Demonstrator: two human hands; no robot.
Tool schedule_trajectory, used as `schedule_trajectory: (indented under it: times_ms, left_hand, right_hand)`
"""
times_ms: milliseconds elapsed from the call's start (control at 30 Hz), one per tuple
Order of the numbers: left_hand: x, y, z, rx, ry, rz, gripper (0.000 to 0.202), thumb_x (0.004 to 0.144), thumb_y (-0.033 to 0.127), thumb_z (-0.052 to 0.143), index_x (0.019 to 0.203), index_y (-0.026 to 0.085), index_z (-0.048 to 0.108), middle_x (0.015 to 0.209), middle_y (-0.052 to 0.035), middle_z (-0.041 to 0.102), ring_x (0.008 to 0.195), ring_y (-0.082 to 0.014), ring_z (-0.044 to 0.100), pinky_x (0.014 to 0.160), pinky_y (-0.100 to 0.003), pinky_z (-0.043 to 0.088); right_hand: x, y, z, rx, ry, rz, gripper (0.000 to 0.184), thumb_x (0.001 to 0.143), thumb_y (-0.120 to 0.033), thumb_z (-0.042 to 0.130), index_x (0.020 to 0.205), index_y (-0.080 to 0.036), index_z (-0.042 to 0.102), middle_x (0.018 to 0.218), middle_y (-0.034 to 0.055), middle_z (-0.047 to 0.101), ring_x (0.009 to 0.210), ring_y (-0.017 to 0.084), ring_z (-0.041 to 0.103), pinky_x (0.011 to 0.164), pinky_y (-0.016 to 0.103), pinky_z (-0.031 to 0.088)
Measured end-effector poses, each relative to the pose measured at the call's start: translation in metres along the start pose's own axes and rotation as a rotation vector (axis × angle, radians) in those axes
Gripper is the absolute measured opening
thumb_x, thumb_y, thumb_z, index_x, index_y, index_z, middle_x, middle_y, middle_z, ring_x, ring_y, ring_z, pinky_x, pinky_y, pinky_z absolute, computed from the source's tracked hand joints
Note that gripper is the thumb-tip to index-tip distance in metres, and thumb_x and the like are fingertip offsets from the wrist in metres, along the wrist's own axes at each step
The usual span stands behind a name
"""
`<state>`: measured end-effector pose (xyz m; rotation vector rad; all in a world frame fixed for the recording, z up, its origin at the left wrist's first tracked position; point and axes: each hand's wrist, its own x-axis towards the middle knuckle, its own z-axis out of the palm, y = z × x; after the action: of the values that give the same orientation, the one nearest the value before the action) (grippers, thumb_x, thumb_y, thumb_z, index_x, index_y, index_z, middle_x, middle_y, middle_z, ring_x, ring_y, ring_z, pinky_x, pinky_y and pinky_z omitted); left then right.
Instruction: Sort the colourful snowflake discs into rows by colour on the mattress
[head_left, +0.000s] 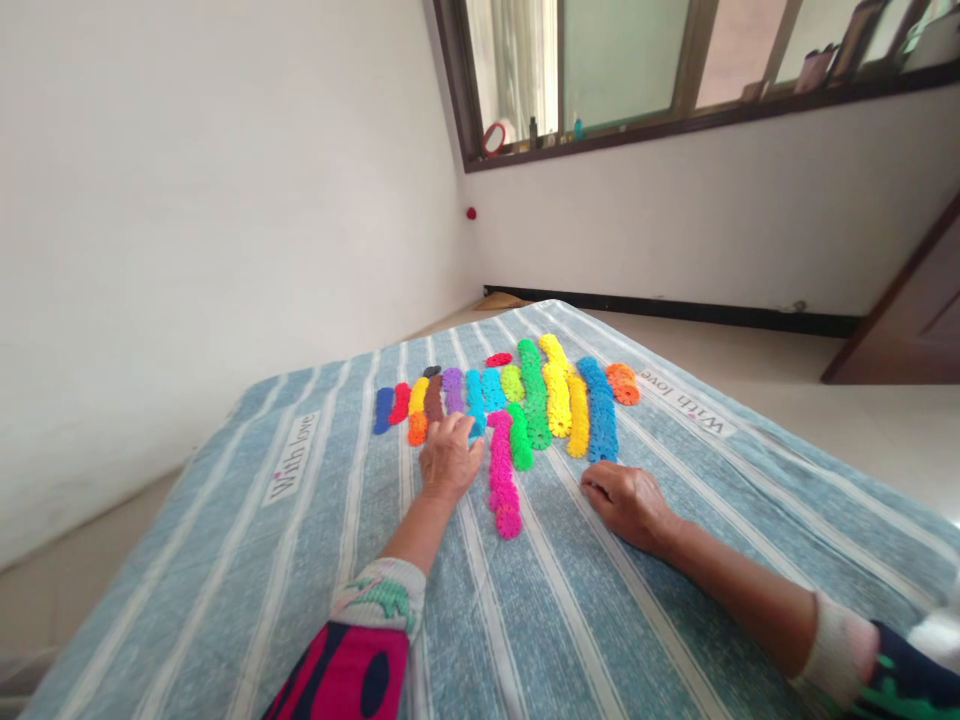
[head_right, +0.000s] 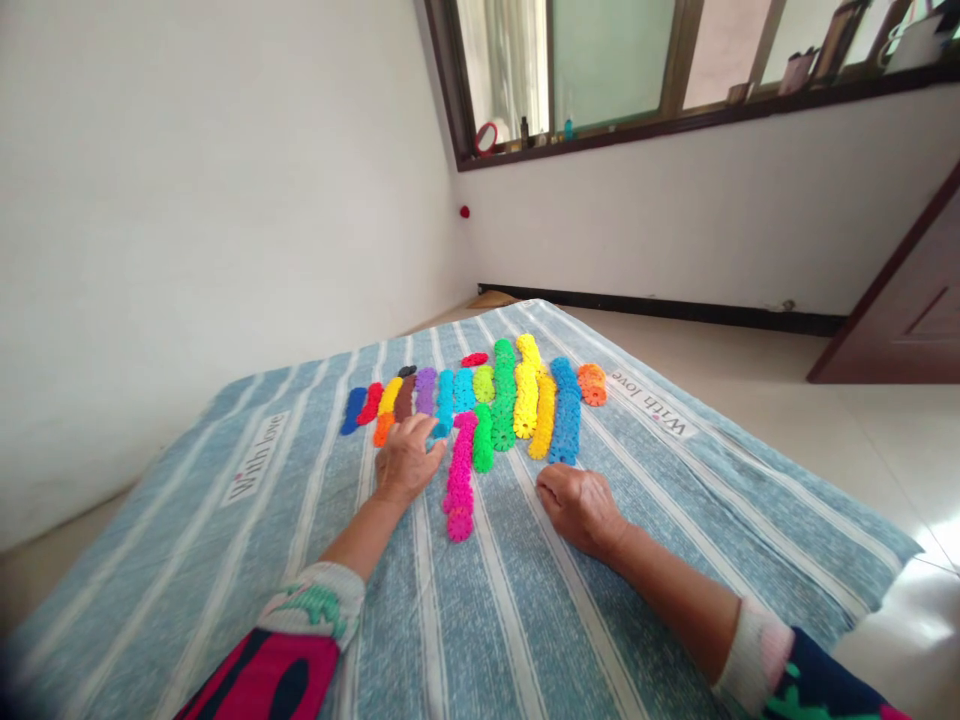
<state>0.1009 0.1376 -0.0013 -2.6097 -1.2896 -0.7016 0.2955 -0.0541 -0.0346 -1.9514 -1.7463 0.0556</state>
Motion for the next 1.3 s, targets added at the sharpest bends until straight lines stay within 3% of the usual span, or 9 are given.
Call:
schedule_trajectory:
  times_ms: [233,500,667,800,1033,1133,1300]
  left_hand:
    - [0.022,0.002,0.016,0.049,0.000,0.087,0.026,0.079,0.028,0.055,0.102,0.025,0.067,0.118,-0.0054,0.060,0.103,-0.0264,0.050,0.085,-0.037,0.041]
    - [0.020,-0.004,0.026,0.057,0.035,0.073,0.023,0.080,0.027,0.052,0.096,0.020,0.068,0.104,-0.0083,0.064,0.093,-0.0245,0.054,0.082,-0.036,0.041]
    - [0.017,-0.008,0.024,0.051,0.107,-0.010,0.023,0.079,0.033,0.052,0.083,0.018,0.069,0.108,-0.0114,0.062,0.098,-0.0271,0.052,0.087,-0.038,0.039]
    - [0.015,-0.022,0.020,0.018,0.174,-0.117,0.030,0.080,0.036,0.050,0.093,0.015,0.067,0.113,-0.0126,0.061,0.104,-0.0266,0.052,0.092,-0.037,0.038]
    - [0.002,-0.057,0.009,-0.024,0.140,-0.259,0.022,0.077,0.026,0.049,0.083,0.016,0.067,0.092,-0.0093,0.070,0.089,-0.0232,0.062,0.085,-0.034,0.045]
    - [-0.003,-0.051,0.009,-0.031,0.085,-0.222,0.022,0.076,0.025,0.050,0.088,0.018,0.067,0.095,-0.0065,0.070,0.091,-0.0210,0.062,0.084,-0.031,0.045]
    - [-0.004,-0.022,0.006,-0.018,0.033,-0.137,0.022,0.078,0.023,0.050,0.093,0.020,0.065,0.101,-0.0062,0.067,0.096,-0.0209,0.057,0.086,-0.031,0.042]
  right_hand:
    - [0.001,-0.001,0.002,0.017,0.033,-0.017,0.023,0.086,-0.021,0.041,0.073,-0.019,0.060,0.073,0.0020,0.064,0.067,0.014,0.059,0.059,0.023,0.031]
    - [0.001,-0.003,0.002,0.040,0.023,-0.002,0.023,0.086,-0.021,0.041,0.072,-0.019,0.060,0.071,0.0011,0.063,0.067,0.013,0.059,0.058,0.023,0.030]
    - [0.000,-0.003,0.002,0.063,0.013,-0.002,0.023,0.086,-0.021,0.041,0.071,-0.019,0.059,0.071,0.0012,0.063,0.068,0.014,0.059,0.058,0.023,0.030]
    - [0.001,-0.003,0.001,0.088,-0.004,0.015,0.023,0.085,-0.020,0.040,0.071,-0.019,0.059,0.071,0.0007,0.063,0.068,0.014,0.059,0.059,0.023,0.031]
    - [0.001,-0.002,0.002,0.176,-0.029,0.044,0.025,0.085,-0.023,0.039,0.071,-0.019,0.060,0.069,0.0000,0.062,0.066,0.013,0.058,0.060,0.023,0.033]
    - [0.001,-0.001,0.003,0.192,-0.046,0.062,0.026,0.085,-0.025,0.040,0.071,-0.019,0.060,0.068,-0.0002,0.062,0.066,0.014,0.058,0.061,0.024,0.034]
    - [0.003,0.000,0.003,0.223,-0.074,0.088,0.024,0.084,-0.026,0.041,0.073,-0.020,0.061,0.069,-0.0006,0.062,0.066,0.014,0.058,0.062,0.024,0.036]
